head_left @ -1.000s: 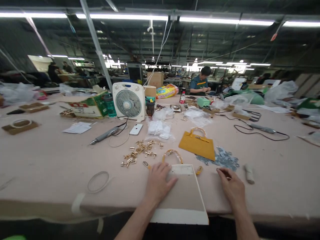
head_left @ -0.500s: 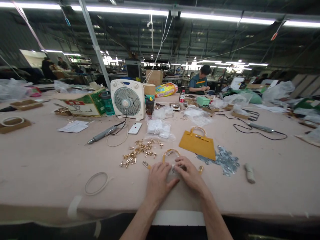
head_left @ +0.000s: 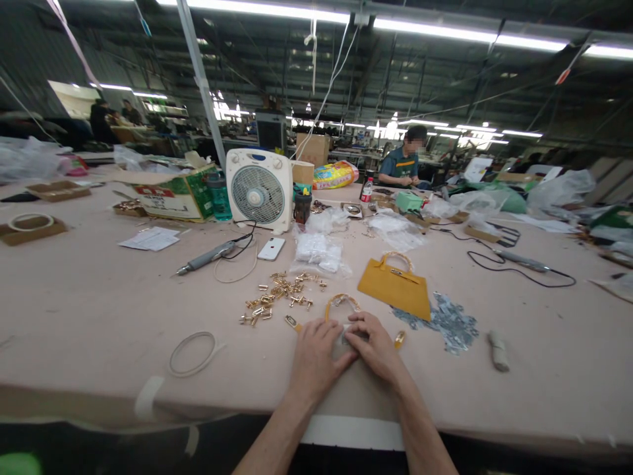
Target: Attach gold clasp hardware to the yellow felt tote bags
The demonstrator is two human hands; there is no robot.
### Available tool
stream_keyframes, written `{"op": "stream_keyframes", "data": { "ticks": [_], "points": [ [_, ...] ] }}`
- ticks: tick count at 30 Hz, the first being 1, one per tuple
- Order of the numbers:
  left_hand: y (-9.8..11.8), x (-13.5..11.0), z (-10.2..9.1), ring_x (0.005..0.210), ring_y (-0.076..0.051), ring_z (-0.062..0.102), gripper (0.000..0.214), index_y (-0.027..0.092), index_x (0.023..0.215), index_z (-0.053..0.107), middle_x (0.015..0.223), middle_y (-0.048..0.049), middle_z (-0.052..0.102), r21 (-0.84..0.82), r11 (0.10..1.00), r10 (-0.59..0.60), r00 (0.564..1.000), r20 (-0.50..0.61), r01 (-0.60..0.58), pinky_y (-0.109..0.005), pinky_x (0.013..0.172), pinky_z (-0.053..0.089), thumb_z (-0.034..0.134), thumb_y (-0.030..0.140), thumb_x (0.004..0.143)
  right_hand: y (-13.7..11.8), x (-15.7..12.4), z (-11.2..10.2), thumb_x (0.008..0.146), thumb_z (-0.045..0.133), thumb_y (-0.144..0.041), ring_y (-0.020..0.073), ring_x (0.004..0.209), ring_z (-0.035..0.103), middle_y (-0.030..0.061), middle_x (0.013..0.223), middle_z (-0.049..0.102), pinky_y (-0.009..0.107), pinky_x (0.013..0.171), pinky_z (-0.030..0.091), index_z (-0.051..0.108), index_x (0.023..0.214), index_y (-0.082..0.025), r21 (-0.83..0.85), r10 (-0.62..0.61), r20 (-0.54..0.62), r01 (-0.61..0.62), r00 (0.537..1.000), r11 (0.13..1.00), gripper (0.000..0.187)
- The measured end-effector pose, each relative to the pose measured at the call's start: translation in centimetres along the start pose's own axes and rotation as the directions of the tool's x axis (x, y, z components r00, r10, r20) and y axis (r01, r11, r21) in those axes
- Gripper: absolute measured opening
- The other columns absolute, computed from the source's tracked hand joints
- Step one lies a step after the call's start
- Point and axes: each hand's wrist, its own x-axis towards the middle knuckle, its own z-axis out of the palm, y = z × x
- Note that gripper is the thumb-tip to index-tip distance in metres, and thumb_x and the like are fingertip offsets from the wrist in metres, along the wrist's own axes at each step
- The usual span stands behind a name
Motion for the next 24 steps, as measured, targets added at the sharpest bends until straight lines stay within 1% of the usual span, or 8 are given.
{"op": "stream_keyframes", "data": {
  "ticks": [5,8,12,15,18,20,21,24],
  "points": [
    [0.1,0.1,-0.2,0.126,-0.032,0.059,0.046,0.028,0.129,0.068,0.131,-0.0071,0.072,-0.008,1.000,0.001,1.000,0.007,-0.001,-0.053,0.113,0.042,0.078,0.046,0.088,0.1,-0.3,-0.1,0.087,0.068,-0.027,0.0282,0.129,0.056,0.0089,0.132,0.064,0.049,0.116,0.041,0.080,0.092,-0.028,-0.056,-0.019,-0.015,0.018,1.000,0.998,0.012],
    [0.1,0.1,-0.2,0.127,-0.032,0.059,0.047,0.026,0.129,0.068,0.133,-0.0070,0.071,0.015,1.000,-0.018,1.000,0.019,0.017,-0.054,0.114,0.042,0.078,0.045,0.087,0.1,-0.2,-0.2,0.083,0.069,-0.024,0.0278,0.134,0.054,0.0095,0.138,0.061,0.049,0.119,0.039,0.077,0.107,-0.027,-0.058,-0.009,-0.025,0.007,1.000,0.998,0.025],
    [0.2,0.3,-0.1,0.127,-0.032,0.059,0.047,0.025,0.130,0.068,0.136,-0.0066,0.071,0.061,0.998,-0.012,0.999,0.038,0.009,-0.053,0.113,0.043,0.077,0.043,0.088,-0.5,-0.3,-0.3,0.081,0.071,-0.021,0.0283,0.131,0.057,0.0101,0.134,0.063,0.050,0.118,0.040,0.076,0.104,-0.025,-0.058,0.012,-0.045,-0.015,0.999,0.998,0.025],
    [0.2,0.5,0.4,0.127,-0.033,0.060,0.045,0.026,0.131,0.068,0.137,-0.0061,0.071,0.093,0.996,0.005,0.999,0.036,-0.008,-0.054,0.112,0.044,0.075,0.042,0.089,-1.3,-1.1,-0.6,0.081,0.071,-0.019,0.0283,0.129,0.058,0.0090,0.130,0.067,0.050,0.117,0.041,0.077,0.106,-0.026,-0.047,-0.042,-0.105,0.037,0.994,0.998,0.026],
    [-0.2,0.8,1.2,0.127,-0.033,0.061,0.046,0.026,0.130,0.069,0.136,-0.0056,0.072,0.106,0.994,0.024,0.999,0.029,-0.027,-0.053,0.110,0.046,0.072,0.049,0.090,-1.4,-1.9,-1.7,0.087,0.072,-0.023,0.0266,0.128,0.059,0.0082,0.131,0.068,0.047,0.115,0.045,0.074,0.118,-0.027,0.053,-0.099,-0.201,0.111,0.975,0.992,0.031],
    [-0.5,1.0,1.8,0.126,-0.034,0.061,0.049,0.026,0.129,0.070,0.134,-0.0060,0.073,0.115,0.993,0.030,0.999,0.026,-0.033,-0.053,0.109,0.047,0.072,0.055,0.088,-0.4,-2.1,-3.2,0.093,0.068,-0.030,0.0247,0.124,0.062,0.0083,0.130,0.069,0.042,0.109,0.050,0.071,0.121,-0.026,0.147,-0.059,-0.346,0.116,0.936,0.982,0.028],
    [-0.6,1.1,2.0,0.126,-0.034,0.062,0.051,0.026,0.128,0.070,0.134,-0.0062,0.073,0.121,0.992,0.033,0.999,0.025,-0.035,-0.053,0.109,0.047,0.072,0.056,0.088,0.4,-2.3,-4.3,0.096,0.065,-0.034,0.0240,0.120,0.064,0.0087,0.126,0.070,0.040,0.106,0.052,0.071,0.120,-0.025,0.179,-0.010,-0.440,0.099,0.898,0.979,0.026],
    [-0.8,1.1,2.4,0.126,-0.034,0.062,0.052,0.027,0.130,0.069,0.134,-0.0064,0.073,0.141,0.989,0.039,0.999,0.026,-0.042,-0.053,0.110,0.046,0.070,0.058,0.089,3.8,-2.8,-8.2,0.102,0.052,-0.045,0.0233,0.108,0.068,0.0105,0.114,0.074,0.038,0.097,0.056,0.069,0.115,-0.020,0.166,0.154,-0.700,-0.052,0.697,0.985,0.033]
  ]
}}
